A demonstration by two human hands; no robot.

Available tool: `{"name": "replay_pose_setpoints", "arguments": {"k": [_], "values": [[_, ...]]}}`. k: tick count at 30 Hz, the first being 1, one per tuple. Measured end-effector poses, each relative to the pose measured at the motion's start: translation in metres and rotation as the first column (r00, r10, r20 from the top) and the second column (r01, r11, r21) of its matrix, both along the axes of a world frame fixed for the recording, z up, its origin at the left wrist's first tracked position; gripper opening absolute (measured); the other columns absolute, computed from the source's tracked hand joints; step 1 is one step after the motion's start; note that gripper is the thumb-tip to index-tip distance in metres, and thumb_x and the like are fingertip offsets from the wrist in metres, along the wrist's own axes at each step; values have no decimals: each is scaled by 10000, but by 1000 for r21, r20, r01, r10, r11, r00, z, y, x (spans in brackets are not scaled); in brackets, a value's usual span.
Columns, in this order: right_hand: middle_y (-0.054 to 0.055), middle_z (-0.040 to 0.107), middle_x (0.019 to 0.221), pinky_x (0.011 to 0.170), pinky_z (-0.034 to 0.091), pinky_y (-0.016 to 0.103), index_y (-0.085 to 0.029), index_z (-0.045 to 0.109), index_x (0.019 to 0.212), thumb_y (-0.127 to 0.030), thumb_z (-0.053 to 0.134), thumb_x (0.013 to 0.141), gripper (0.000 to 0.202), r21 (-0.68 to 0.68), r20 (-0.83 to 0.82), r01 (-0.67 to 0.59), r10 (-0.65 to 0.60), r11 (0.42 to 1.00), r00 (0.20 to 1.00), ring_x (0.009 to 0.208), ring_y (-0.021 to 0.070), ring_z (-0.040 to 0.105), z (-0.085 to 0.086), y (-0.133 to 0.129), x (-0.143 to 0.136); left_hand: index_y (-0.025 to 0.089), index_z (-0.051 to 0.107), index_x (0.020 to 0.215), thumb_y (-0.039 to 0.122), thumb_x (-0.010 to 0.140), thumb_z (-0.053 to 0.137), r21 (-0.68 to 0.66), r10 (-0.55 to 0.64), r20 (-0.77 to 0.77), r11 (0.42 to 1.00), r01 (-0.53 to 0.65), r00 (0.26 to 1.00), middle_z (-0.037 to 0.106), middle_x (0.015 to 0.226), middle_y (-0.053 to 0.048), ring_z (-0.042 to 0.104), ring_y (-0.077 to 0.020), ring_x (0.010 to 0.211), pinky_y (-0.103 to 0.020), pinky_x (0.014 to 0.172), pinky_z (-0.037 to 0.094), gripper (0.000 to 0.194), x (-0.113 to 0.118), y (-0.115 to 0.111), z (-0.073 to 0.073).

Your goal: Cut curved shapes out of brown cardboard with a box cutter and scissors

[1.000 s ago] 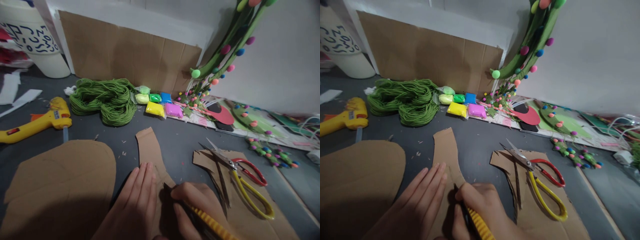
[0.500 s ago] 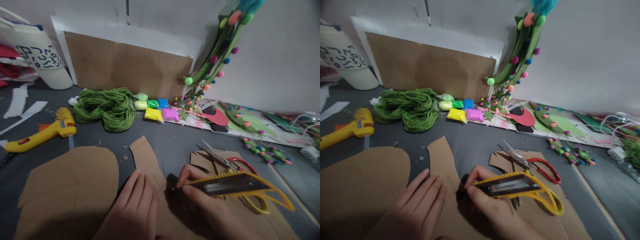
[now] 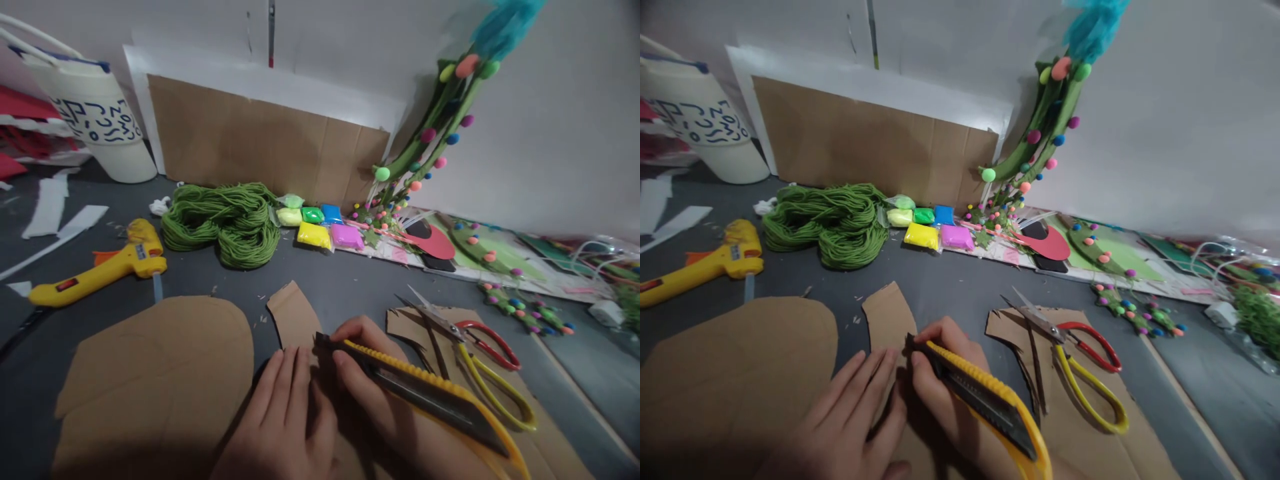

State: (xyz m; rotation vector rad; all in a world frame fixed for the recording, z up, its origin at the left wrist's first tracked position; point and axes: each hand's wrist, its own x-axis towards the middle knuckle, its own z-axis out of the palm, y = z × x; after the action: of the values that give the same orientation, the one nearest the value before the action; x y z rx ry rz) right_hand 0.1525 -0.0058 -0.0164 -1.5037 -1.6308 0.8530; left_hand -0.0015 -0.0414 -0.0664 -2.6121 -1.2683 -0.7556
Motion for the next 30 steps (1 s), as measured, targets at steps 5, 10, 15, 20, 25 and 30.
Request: {"name": "replay_pose_setpoints", "arguments": {"k": [5, 10, 15, 20, 25, 30], "values": [[-52, 557, 559, 450, 393, 194, -211, 551, 789, -230, 526, 775, 34, 47, 25, 8, -9, 999, 1000, 457, 103, 497, -10, -1, 3, 33, 622, 1059, 37, 808, 464, 98, -68, -83, 992, 76, 994, 700, 1108, -224, 642, -332, 1090, -434, 986, 475, 297, -4, 6, 3], [-61, 542, 552, 438, 383, 189, -218, 549, 817, -235, 533, 803, 28, 16, 7, 15, -15, 1000, 1000, 450, 101, 493, -14, -2, 1, 28, 607, 1027, 21, 795, 456, 109, -68, -80, 991, 76, 994, 715, 1052, -226, 668, -334, 1035, -419, 951, 498, 277, -1, 10, 6], [-59, 557, 554, 456, 384, 202, -222, 556, 821, -245, 525, 803, 42, 6, 12, 77, -77, 997, 997, 465, 106, 500, -17, -3, -2, 27, 603, 1041, 52, 825, 420, 122, -58, -130, 990, 74, 990, 711, 1061, -225, 668, -314, 1041, -400, 957, 485, 284, -2, 10, 4], [-48, 581, 585, 459, 402, 196, -215, 550, 838, -217, 524, 813, 37, 28, 53, 6, -7, 1000, 999, 468, 102, 517, -11, -1, 0, 37, 593, 1057, 64, 821, 427, 120, -31, -135, 992, 47, 990, 717, 1057, -212, 675, -295, 1035, -390, 979, 465, 289, -1, 9, 4], [-69, 530, 522, 420, 343, 187, -219, 532, 798, -210, 511, 817, 29, 99, 156, -24, 8, 995, 988, 418, 84, 480, -9, 1, -2, 23, 584, 1077, 59, 822, 427, 97, -11, -92, 995, 20, 996, 703, 1086, -222, 657, -298, 1070, -392, 1005, 449, 301, 2, 7, 5], [-73, 509, 515, 405, 318, 185, -216, 528, 798, -215, 512, 825, 32, 140, 228, -83, 49, 987, 972, 400, 75, 441, -8, -1, -6, 33, 571, 1122, 78, 869, 353, 104, -60, -97, 992, 70, 993, 713, 1074, -203, 659, -289, 1067, -387, 1012, 437, 337, -1, 8, 7]]}}
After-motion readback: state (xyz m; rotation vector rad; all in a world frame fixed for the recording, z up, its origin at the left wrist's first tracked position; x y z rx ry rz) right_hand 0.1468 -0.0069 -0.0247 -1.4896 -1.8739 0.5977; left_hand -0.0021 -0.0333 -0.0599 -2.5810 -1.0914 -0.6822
